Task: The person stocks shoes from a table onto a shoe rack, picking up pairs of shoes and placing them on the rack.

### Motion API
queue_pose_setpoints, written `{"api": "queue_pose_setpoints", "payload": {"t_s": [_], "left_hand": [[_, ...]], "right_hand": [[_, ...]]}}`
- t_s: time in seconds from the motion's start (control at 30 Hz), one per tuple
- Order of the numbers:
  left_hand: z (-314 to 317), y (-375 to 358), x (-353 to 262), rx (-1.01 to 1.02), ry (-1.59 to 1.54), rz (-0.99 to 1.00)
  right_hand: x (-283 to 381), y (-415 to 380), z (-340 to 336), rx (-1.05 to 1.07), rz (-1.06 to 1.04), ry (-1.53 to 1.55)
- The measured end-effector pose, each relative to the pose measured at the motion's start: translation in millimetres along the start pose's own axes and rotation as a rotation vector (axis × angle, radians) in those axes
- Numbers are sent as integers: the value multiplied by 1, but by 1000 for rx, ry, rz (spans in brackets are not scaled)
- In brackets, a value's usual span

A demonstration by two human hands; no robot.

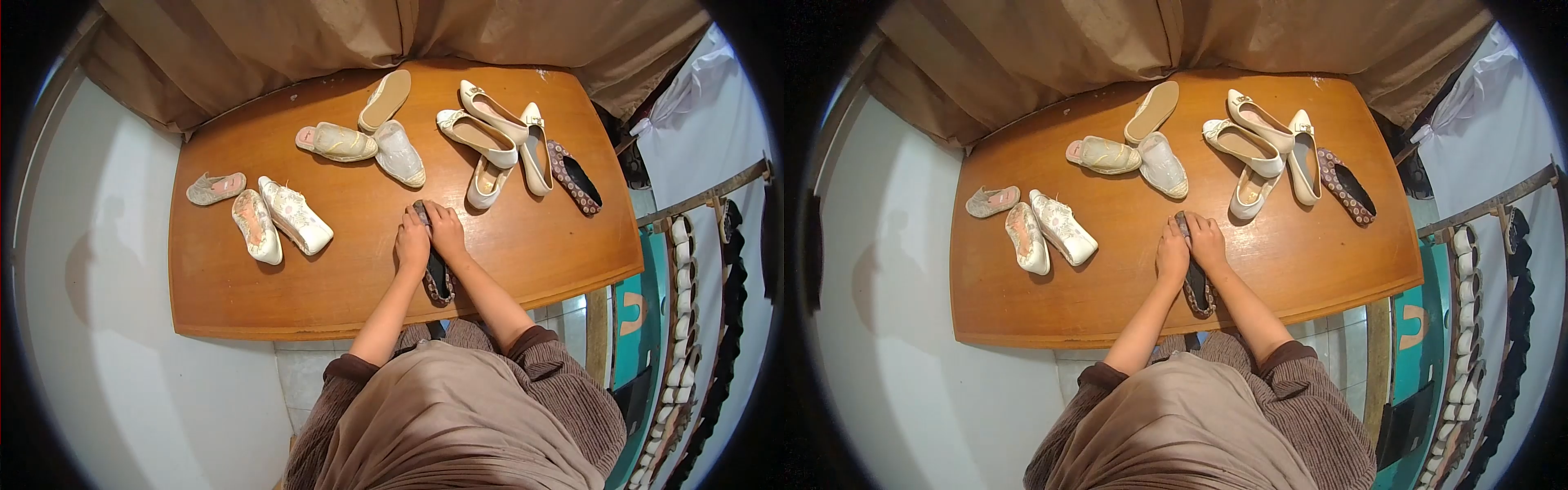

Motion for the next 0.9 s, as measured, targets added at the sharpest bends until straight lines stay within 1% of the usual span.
{"api": "queue_pose_setpoints", "payload": {"t_s": [0.07,0.2,0.3,0.37,0.5,0.6,0.67,0.8,0.87,0.9], "left_hand": [[3,-1,2,2,-32,-9],[6,-2,2,34,-77,-4],[6,-4,2,39,-83,-11],[1,-5,0,-25,0,15],[-2,-5,2,-43,-12,20],[2,-3,4,9,-60,-7],[6,-2,7,109,-174,-23],[5,-2,8,38,-148,23],[5,-2,12,24,-228,21],[8,-3,16,22,-228,25]], "right_hand": [[0,-2,5,27,-57,-4],[-5,-2,9,37,-49,-15],[-7,-2,7,-2,2,29],[-7,-3,3,-57,29,52],[1,-3,-5,-69,23,58],[-2,-2,-4,-36,31,122],[-5,-1,-4,-4,51,208],[-9,0,-2,33,98,210],[-13,-1,0,85,178,257],[-14,-3,-1,81,176,256]]}}
Point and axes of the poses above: each hand's wrist, its own y-axis towards the middle knuckle, its own z-axis out of the palm, x = y × z, the point moved 8 cm from there along y, towards the middle knuckle, and after that the axes turned 15 degrees about y, right-handed, at the moved point
